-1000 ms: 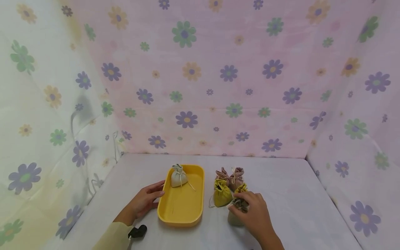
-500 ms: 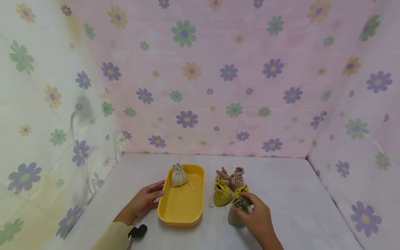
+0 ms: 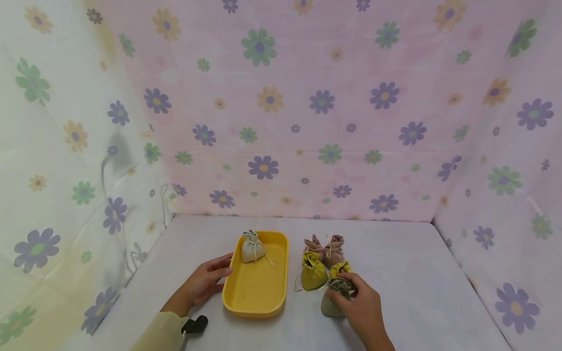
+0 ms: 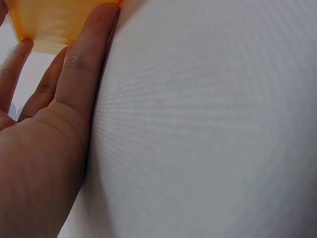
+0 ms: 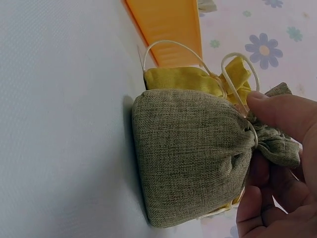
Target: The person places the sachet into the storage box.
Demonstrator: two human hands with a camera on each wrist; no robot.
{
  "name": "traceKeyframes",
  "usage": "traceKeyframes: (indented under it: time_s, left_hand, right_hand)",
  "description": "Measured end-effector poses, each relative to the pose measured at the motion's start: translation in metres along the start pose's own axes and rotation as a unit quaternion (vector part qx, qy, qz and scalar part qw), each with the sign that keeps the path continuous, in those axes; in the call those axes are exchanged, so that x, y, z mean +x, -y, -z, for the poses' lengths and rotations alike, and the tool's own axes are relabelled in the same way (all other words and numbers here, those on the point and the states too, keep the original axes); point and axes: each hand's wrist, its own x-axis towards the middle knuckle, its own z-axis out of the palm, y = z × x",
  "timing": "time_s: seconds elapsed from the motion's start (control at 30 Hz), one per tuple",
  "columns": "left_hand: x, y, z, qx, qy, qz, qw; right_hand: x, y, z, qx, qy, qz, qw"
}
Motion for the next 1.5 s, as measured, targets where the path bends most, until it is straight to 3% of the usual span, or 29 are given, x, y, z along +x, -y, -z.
traceKeyframes:
  time_s: [0.63,0.9,1.2,1.5]
  left_hand:
    - [-0.001,-0.002,-0.001,0.003,0.001,-0.004,1.0000]
    - [-0.002,-0.003,-0.001,0.000,0.000,-0.002,1.0000]
    - [-0.001,-0.001,0.001,-0.002,0.007,-0.004,1.0000]
    - [0.000,0.000,0.000,-0.010,0.007,-0.003,0.9999]
  right_hand:
    - [0.001,0.004,-0.004,0.019,-0.057,0.028,0.9978]
    - [0.005,0.013,-0.007,0.037,-0.075,0.078,0.9934]
    - [0.006,0.030,-0.007,0.080,-0.073,0.089,0.9901]
    - [0.005,0.041,-0.012,0.090,-0.062,0.117,0.9870]
